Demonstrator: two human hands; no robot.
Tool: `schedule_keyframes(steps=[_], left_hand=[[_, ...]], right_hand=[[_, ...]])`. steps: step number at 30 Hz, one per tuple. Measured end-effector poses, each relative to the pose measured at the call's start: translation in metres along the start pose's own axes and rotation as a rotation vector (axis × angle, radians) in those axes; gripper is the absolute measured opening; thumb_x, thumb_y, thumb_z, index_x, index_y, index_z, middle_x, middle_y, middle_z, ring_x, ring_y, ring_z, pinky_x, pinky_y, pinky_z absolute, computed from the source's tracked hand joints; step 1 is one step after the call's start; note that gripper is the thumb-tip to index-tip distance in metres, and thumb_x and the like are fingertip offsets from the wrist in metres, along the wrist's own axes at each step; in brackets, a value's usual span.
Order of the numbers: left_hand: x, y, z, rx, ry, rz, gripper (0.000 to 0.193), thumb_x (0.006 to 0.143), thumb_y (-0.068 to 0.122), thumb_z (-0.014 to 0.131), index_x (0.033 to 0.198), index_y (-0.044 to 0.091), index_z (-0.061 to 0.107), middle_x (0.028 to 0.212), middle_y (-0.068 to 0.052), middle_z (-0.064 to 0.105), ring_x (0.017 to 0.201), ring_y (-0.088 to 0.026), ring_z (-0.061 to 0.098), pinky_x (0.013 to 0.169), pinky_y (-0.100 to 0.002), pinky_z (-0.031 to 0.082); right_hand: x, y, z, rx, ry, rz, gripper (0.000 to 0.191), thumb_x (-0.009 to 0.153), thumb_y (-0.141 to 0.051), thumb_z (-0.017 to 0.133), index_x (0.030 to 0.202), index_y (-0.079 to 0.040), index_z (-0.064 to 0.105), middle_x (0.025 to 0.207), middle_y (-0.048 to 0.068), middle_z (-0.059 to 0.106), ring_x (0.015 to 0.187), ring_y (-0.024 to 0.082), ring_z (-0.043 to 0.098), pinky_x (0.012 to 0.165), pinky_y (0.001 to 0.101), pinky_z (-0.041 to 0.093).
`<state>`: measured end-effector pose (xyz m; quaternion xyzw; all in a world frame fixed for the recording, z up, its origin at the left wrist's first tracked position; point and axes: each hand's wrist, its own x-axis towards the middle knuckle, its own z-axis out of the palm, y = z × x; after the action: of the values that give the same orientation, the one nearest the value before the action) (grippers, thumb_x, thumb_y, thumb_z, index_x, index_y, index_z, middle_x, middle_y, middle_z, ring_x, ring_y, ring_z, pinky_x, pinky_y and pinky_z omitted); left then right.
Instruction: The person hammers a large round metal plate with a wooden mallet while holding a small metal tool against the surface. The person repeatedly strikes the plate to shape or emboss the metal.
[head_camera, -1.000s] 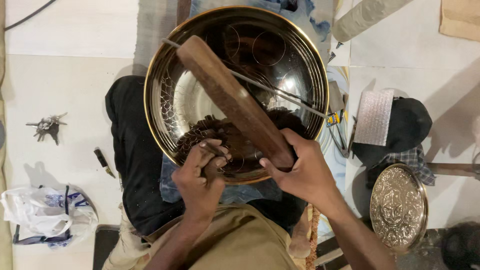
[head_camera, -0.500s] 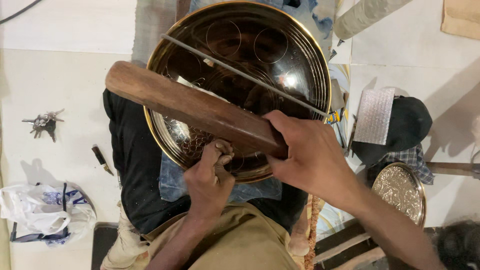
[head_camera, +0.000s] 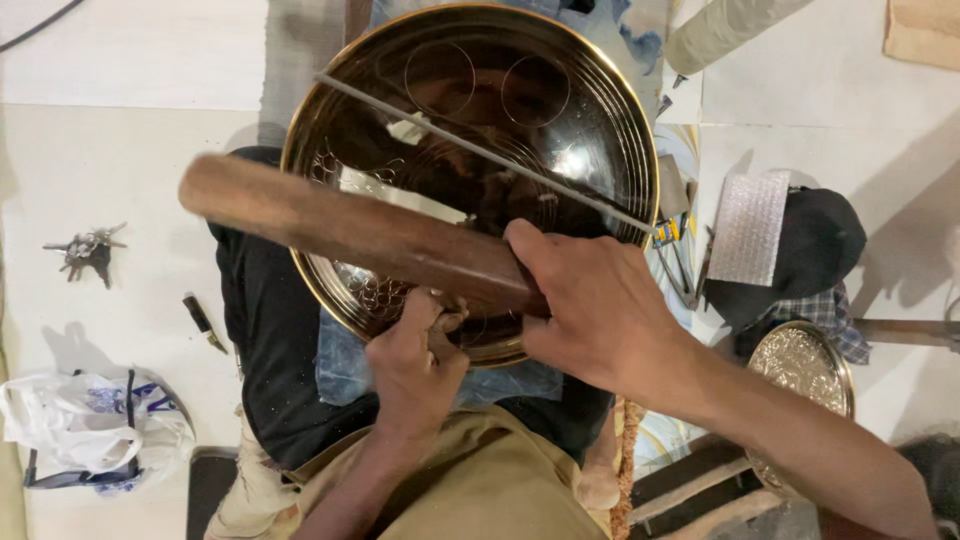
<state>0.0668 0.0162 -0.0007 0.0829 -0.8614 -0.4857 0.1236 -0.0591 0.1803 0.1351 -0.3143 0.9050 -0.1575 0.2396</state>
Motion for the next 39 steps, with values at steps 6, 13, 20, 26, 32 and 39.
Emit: schedule_keyframes(steps=[6, 13, 20, 26, 32, 39], left_hand=[[0.004, 0.007, -0.004, 0.023, -0.067, -0.04, 0.049, 0.072, -0.012, 0.059, 0.119, 0.001, 0.063, 0.092, -0.013, 0.077, 0.085, -0.025, 0.079, 0.073, -0.034, 0.062], [0.013, 0.006, -0.009, 0.06, -0.166, 0.029, 0.043, 0.069, -0.008, 0.065, 0.11, 0.004, 0.064, 0.083, -0.017, 0.072, 0.073, -0.033, 0.074, 0.063, -0.041, 0.057], [0.037, -0.001, -0.019, 0.111, -0.53, 0.041, 0.055, 0.065, -0.003, 0.069, 0.118, 0.009, 0.064, 0.069, -0.018, 0.069, 0.064, -0.035, 0.073, 0.059, -0.045, 0.056], [0.07, -0.004, -0.023, 0.013, -0.703, 0.451, 0.04, 0.072, 0.004, 0.072, 0.112, 0.009, 0.069, 0.085, -0.017, 0.073, 0.073, -0.033, 0.073, 0.069, -0.042, 0.059], [0.096, -0.005, -0.017, 0.093, -0.978, 0.598, 0.028, 0.077, 0.012, 0.075, 0.104, 0.01, 0.07, 0.085, -0.015, 0.074, 0.077, -0.034, 0.072, 0.07, -0.044, 0.056], [0.116, 0.002, -0.012, 0.018, -1.127, 0.788, 0.045, 0.073, 0.006, 0.073, 0.118, 0.013, 0.068, 0.074, -0.016, 0.068, 0.074, -0.04, 0.067, 0.063, -0.051, 0.051]], right_hand=[[-0.005, 0.012, 0.012, 0.051, 0.109, -0.02, 0.047, 0.063, -0.014, 0.07, 0.105, -0.003, 0.051, 0.074, 0.018, 0.063, 0.067, 0.044, 0.062, 0.057, 0.0556, 0.044], [-0.017, 0.013, 0.017, 0.268, 0.207, 0.052, 0.047, 0.066, -0.015, 0.069, 0.108, -0.002, 0.054, 0.072, 0.018, 0.062, 0.067, 0.04, 0.064, 0.06, 0.0503, 0.046], [-0.041, 0.025, 0.048, 0.258, 0.318, 0.128, 0.042, 0.063, -0.012, 0.069, 0.102, -0.002, 0.057, 0.075, 0.021, 0.065, 0.073, 0.045, 0.064, 0.062, 0.053, 0.045], [-0.07, 0.021, 0.101, 0.286, 0.372, 0.293, 0.044, 0.06, -0.009, 0.074, 0.101, -0.001, 0.062, 0.074, 0.02, 0.067, 0.067, 0.042, 0.065, 0.059, 0.0439, 0.046], [-0.093, 0.009, 0.153, 0.472, 0.441, 0.527, 0.035, 0.068, -0.001, 0.075, 0.099, 0.001, 0.058, 0.072, 0.017, 0.063, 0.065, 0.02, 0.058, 0.059, 0.0348, 0.05], [-0.113, -0.009, 0.207, 0.667, 0.657, 0.675, 0.033, 0.074, -0.003, 0.078, 0.103, 0.001, 0.063, 0.075, 0.008, 0.069, 0.067, 0.011, 0.066, 0.062, 0.0311, 0.053]])
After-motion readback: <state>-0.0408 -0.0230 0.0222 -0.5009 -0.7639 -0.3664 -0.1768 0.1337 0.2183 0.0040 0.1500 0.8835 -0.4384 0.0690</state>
